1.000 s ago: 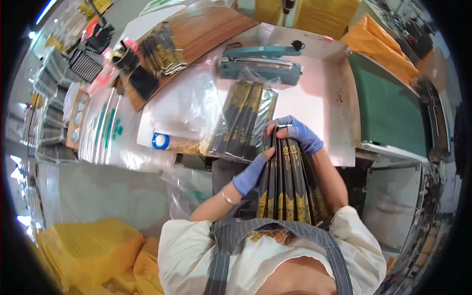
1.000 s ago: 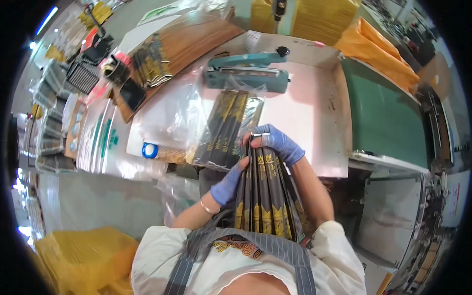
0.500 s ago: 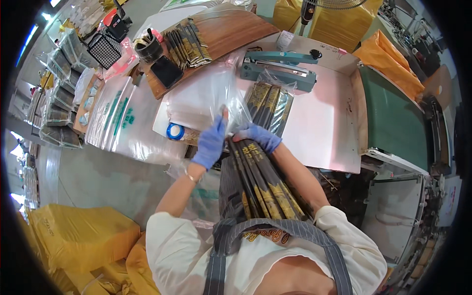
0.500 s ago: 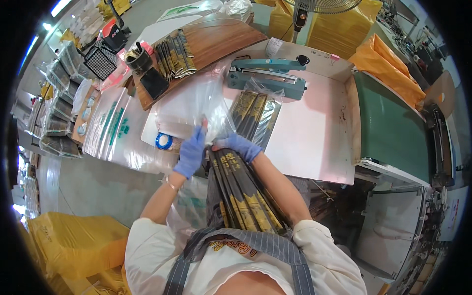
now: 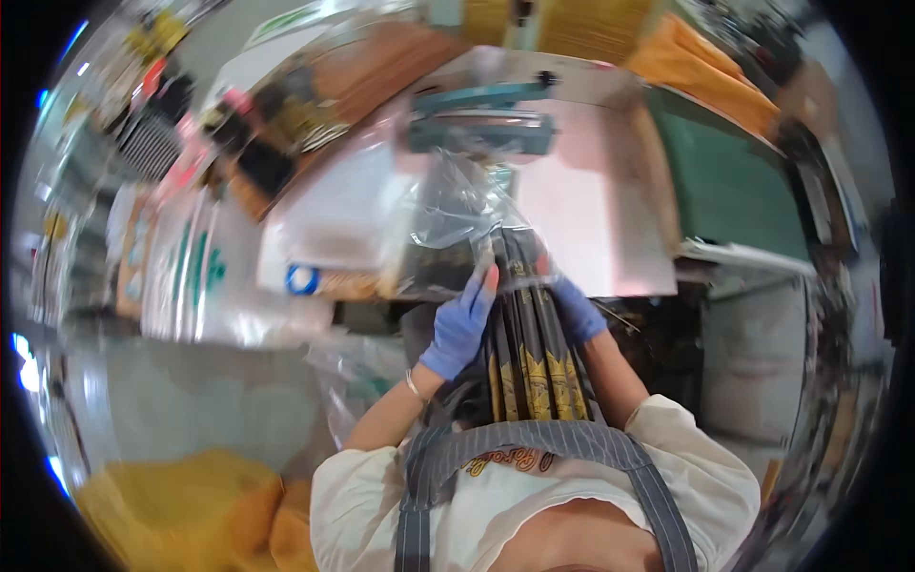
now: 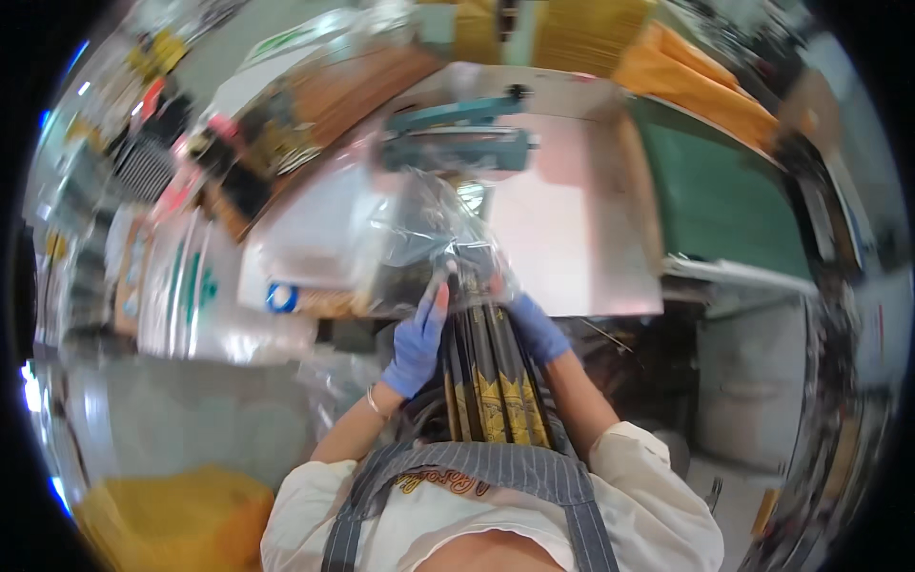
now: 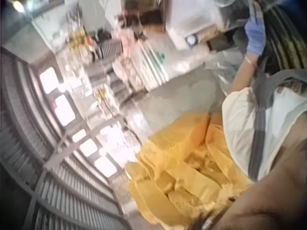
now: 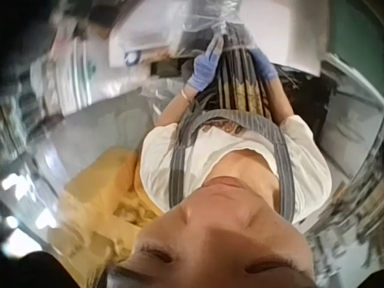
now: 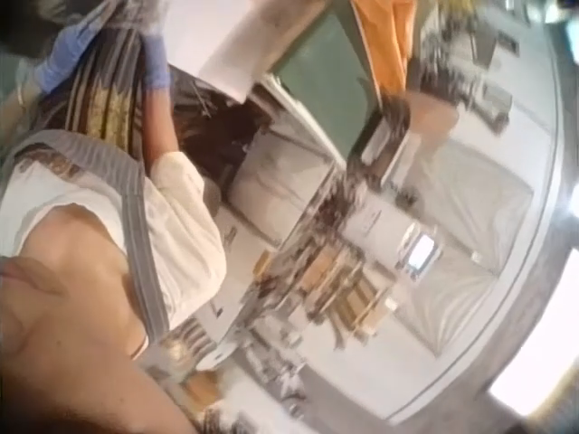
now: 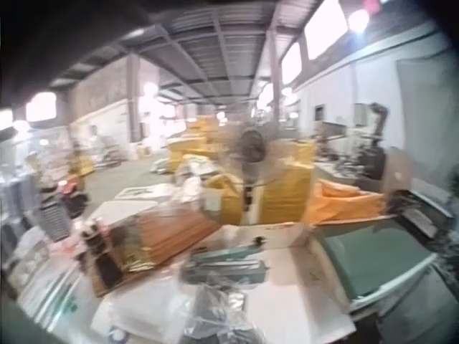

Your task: Packaging bundles of incense sticks into plastic bags and sealing them using a machine.

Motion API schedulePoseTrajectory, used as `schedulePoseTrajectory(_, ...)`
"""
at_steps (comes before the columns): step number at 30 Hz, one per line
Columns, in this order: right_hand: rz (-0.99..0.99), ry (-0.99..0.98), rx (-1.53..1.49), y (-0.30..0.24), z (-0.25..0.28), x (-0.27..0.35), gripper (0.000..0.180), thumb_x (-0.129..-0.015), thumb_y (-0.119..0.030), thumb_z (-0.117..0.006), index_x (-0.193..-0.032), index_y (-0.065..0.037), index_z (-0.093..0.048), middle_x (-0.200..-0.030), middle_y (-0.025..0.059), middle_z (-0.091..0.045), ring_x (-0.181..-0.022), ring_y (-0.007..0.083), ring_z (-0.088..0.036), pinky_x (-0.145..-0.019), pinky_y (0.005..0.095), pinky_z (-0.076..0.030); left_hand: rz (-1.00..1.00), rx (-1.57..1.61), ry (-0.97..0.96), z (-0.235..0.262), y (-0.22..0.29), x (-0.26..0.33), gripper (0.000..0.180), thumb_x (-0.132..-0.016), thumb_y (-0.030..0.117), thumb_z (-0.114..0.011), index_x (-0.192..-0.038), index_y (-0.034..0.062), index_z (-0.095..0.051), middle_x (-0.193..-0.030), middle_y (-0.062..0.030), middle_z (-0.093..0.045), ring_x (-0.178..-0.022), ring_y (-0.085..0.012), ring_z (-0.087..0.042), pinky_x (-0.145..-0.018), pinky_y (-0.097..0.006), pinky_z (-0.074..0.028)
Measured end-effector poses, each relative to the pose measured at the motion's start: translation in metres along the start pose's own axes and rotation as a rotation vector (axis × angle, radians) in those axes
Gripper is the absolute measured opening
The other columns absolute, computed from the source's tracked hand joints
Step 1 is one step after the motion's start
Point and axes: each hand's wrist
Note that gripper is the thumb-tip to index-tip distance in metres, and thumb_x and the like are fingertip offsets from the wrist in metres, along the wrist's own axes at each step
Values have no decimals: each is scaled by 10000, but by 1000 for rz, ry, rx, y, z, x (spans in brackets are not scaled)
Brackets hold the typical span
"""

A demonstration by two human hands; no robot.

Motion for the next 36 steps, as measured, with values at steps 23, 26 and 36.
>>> schedulePoseTrajectory(23, 1046, -37, 1685, -201, 35, 37, 157, -807, -168, -583, -783, -37, -500, -774, 144, -518, -689, 347, -549, -615, 406, -450, -181, 376, -352, 60, -10, -262, 382, -623, -136, -420, -964, 22, -493, -793, -40, -500, -740, -89, -491, -622, -227, -433)
schedulePoseTrajectory(26, 1156, 255, 1529, -218, 30, 50, 145, -771, -154, -618, -755, -39, -531, -742, 141, -528, -677, 344, -551, -602, 408, -443, -274, 698, -252, 65, -14, -275, 126, -711, -65, -492, -806, -5, -550, -856, -94, -526, -771, -181, -525, -664, -254, -428)
schedulePoseTrajectory(36, 1531, 732, 1841, -187, -10, 9, 214, -680, -138, -657, -860, -80, -558, -675, 57, -503, -614, 288, -543, -561, 379, -439, -335, 625, -210, 38, 12, -251, 190, -696, 25, -694, -837, 36, -567, -853, -89, -597, -755, -197, -575, -662, -267, -468)
Point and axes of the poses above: each hand's wrist, its own x-axis away from the middle knuckle, its own z-axis out of the back of the hand, y = z × x
